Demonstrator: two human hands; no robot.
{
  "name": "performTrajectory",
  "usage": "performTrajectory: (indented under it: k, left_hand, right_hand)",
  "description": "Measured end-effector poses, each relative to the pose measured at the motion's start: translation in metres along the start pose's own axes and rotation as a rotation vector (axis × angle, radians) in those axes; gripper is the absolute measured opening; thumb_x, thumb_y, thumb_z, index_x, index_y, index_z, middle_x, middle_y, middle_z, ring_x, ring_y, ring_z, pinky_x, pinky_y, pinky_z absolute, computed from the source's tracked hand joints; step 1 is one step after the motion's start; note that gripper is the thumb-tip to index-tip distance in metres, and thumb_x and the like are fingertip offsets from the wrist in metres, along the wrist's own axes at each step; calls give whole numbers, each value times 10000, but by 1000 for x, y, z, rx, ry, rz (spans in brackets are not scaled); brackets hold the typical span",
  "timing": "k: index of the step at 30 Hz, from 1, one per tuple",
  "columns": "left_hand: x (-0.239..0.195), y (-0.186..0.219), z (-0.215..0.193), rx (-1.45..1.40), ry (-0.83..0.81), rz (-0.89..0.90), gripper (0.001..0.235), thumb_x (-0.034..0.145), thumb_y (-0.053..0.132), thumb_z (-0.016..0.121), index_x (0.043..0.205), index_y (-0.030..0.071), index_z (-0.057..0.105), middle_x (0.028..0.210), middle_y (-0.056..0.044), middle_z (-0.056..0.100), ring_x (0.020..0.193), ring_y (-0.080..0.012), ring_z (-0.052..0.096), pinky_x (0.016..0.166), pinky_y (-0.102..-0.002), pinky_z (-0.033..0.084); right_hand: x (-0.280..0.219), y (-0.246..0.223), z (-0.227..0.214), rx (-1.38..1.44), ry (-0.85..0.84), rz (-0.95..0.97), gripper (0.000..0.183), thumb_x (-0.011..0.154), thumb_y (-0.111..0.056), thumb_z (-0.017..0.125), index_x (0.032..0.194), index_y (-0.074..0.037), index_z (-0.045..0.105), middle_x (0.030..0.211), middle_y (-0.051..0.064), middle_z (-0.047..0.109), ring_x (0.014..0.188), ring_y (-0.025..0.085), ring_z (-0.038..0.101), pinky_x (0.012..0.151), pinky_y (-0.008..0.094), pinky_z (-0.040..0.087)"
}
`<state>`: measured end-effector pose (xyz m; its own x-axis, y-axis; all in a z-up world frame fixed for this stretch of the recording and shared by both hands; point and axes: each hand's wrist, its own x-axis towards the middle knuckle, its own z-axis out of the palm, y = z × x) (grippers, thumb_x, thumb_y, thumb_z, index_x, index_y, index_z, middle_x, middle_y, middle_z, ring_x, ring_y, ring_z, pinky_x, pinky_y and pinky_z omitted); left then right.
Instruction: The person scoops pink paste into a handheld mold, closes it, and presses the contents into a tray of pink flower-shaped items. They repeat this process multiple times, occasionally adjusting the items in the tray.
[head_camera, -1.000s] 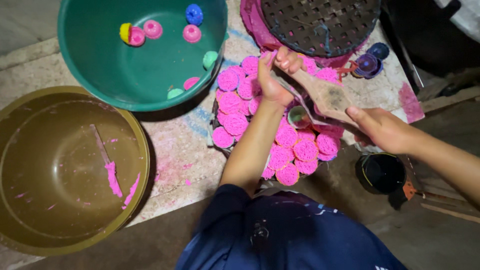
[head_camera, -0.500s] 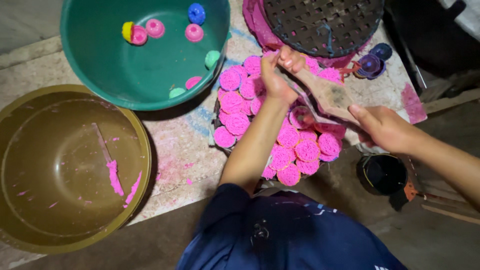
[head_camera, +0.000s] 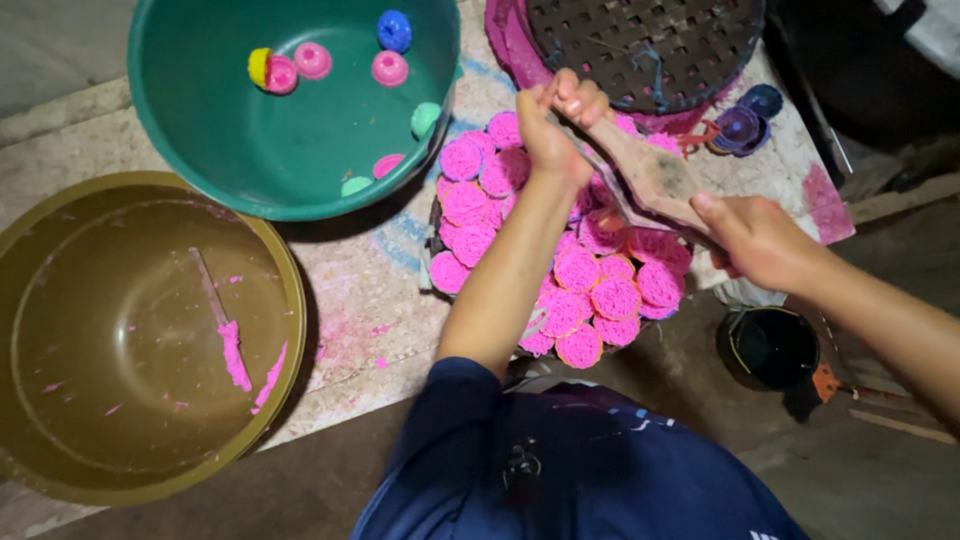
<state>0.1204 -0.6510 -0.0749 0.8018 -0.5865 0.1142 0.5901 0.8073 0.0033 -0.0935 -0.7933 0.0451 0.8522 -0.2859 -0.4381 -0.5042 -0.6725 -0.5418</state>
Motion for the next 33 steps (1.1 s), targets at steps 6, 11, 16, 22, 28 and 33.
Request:
performTrajectory:
  k: [6, 11, 16, 22, 28, 33]
  left_hand:
    - [2, 0, 9, 35, -29, 12, 277, 906, 394, 444, 738, 177, 412, 634, 47, 372, 585, -125, 394, 596, -310, 356]
    - [14, 0, 7, 12, -226, -57, 344, 951, 425, 402, 822, 137, 539, 706, 13, 526, 682, -159, 505, 730, -371, 467]
    - [-4, 2, -39, 632, 149, -352, 672, 1043, 540, 277, 1291, 38, 648, 1219, -100, 722, 982, -200, 694, 827, -360, 528]
    - [-68, 9, -64, 1315, 21, -415, 538, 962, 331, 470, 1419, 54, 532, 1080, -68, 765, 855, -177, 717, 734, -358, 561]
    - [-123, 54, 7, 1841, -176, 44, 607, 884, 222, 700, 1450, 81, 530, 953, -48, 796, 795, -180, 733, 705, -360, 595]
    - [-113, 72, 46, 602, 96, -47, 374, 956, 279, 639, 1297, 126, 613, 1104, 44, 755, 1090, -104, 695, 1059, -339, 509]
  right_hand:
    - [1, 2, 3, -37, -18, 68, 761, 1037, -581, 335, 730, 31, 666, 592, 140, 631, 505, 254, 623, 534, 402, 511]
    - [6, 20, 0, 69, 79, -121, 695, 1077, -563, 364, 759, -6, 632, 599, 75, 576, 548, 175, 546, 537, 352, 440]
    - [11, 43, 11, 210, -7, -197, 655, 1050, -551, 380, 750, -28, 635, 592, 41, 566, 544, 152, 515, 508, 338, 419]
    - [19, 62, 17, 236, 132, -223, 680, 1082, -573, 332, 804, -28, 631, 620, 70, 588, 562, 164, 542, 534, 335, 422]
    - [22, 62, 15, 358, 99, -171, 734, 1101, -592, 303, 826, -1, 640, 647, 85, 605, 564, 175, 553, 536, 331, 436]
    - [19, 25, 33, 522, -337, -20, 620, 1033, -581, 340, 978, -86, 709, 657, 99, 619, 551, 184, 542, 511, 319, 437]
